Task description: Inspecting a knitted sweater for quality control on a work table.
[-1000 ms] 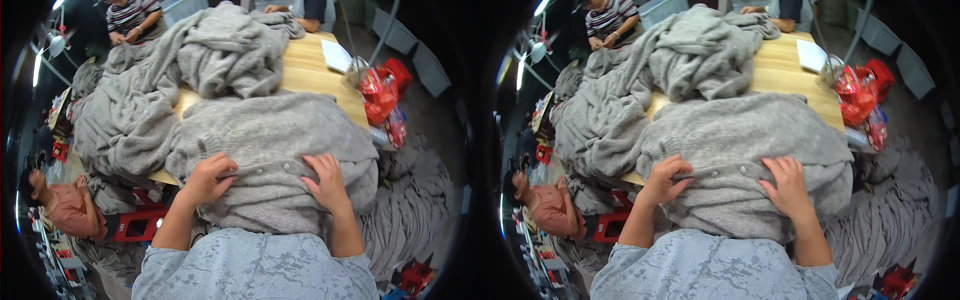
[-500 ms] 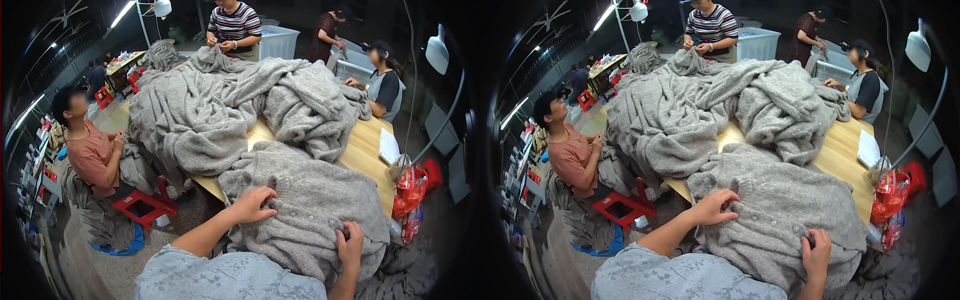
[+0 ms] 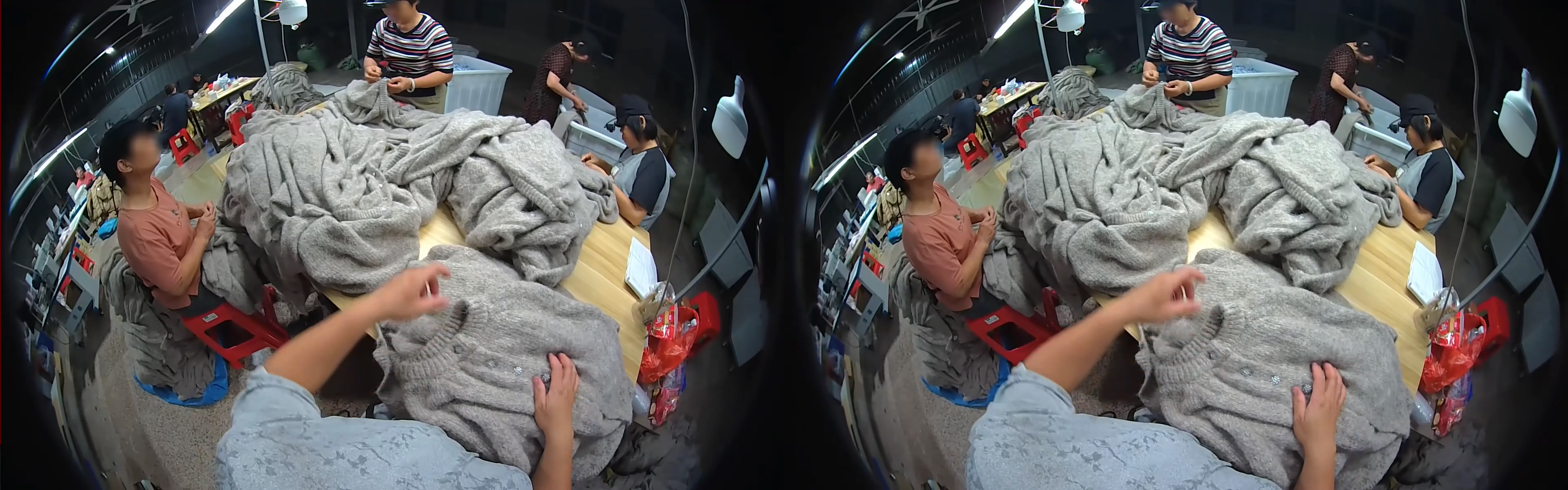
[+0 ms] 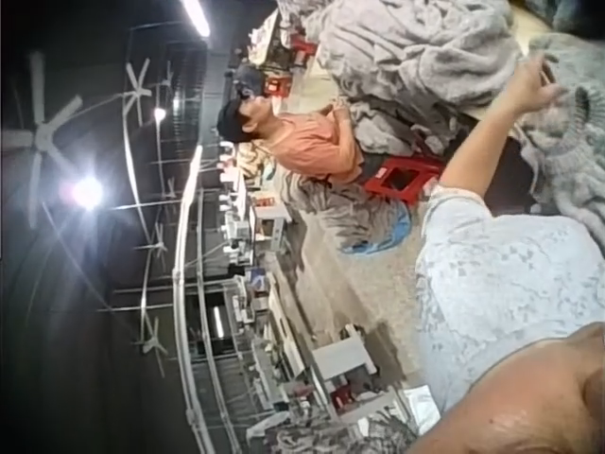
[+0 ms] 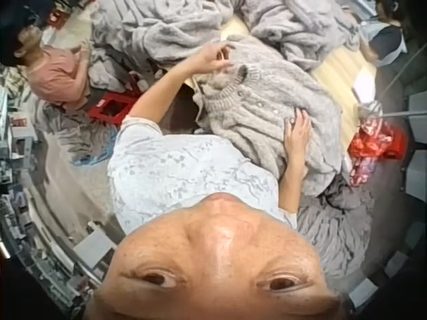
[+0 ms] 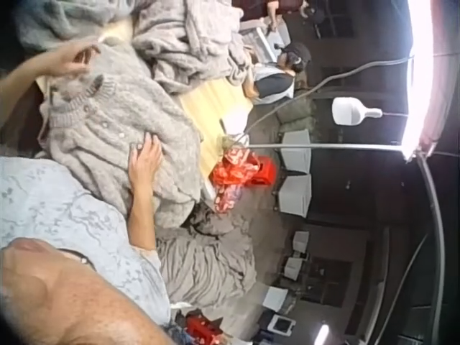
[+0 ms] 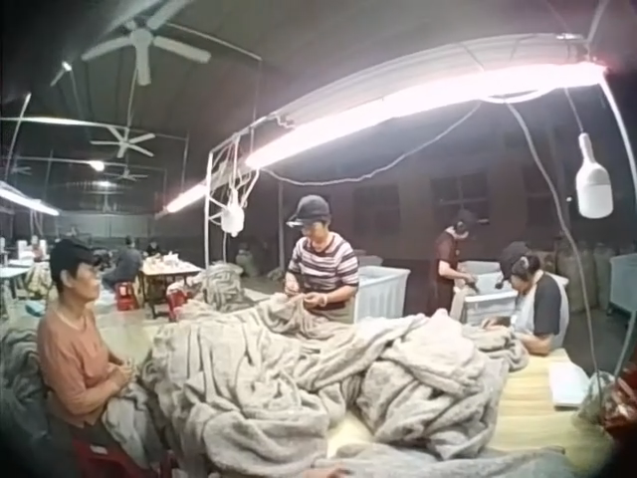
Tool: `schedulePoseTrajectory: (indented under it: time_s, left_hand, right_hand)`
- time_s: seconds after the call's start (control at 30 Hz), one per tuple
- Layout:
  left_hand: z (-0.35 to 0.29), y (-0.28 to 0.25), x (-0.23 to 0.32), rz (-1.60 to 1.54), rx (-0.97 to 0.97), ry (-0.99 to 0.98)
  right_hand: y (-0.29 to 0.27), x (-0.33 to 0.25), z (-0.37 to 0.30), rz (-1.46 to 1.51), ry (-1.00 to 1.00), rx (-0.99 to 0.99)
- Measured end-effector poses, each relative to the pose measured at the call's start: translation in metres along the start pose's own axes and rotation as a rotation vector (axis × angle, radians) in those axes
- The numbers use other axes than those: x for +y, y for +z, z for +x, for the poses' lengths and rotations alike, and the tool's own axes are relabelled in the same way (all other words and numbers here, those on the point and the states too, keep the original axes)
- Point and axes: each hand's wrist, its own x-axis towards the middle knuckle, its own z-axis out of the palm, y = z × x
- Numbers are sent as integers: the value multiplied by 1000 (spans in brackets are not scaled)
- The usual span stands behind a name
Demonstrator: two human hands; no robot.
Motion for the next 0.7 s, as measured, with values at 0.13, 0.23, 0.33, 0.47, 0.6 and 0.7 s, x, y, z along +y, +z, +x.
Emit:
schedulePoseTrajectory:
  time_s: [0.13, 0.23, 0.33, 0.47, 0.6, 0.7]
  left_hand:
    - [85, -83, -44, 75, 169, -71]
    - [171, -145, -108, 137, 390, -140]
    - [240, -215, -195, 110, 665, -216]
    - [294, -254, -236, 19, 839, -358]
    - [338, -297, -290, -67, 900, -430]
    - [375, -322, -313, 4, 975, -438]
  right_hand:
    - [4, 14, 28, 31, 11, -206]
    - [24, 26, 42, -5, -67, -322]
    - [41, 33, 53, 21, -107, -415]
    - [62, 45, 62, 2, -25, -475]
    - [81, 63, 67, -108, 94, -686]
    - [94, 54, 90, -438, 147, -966]
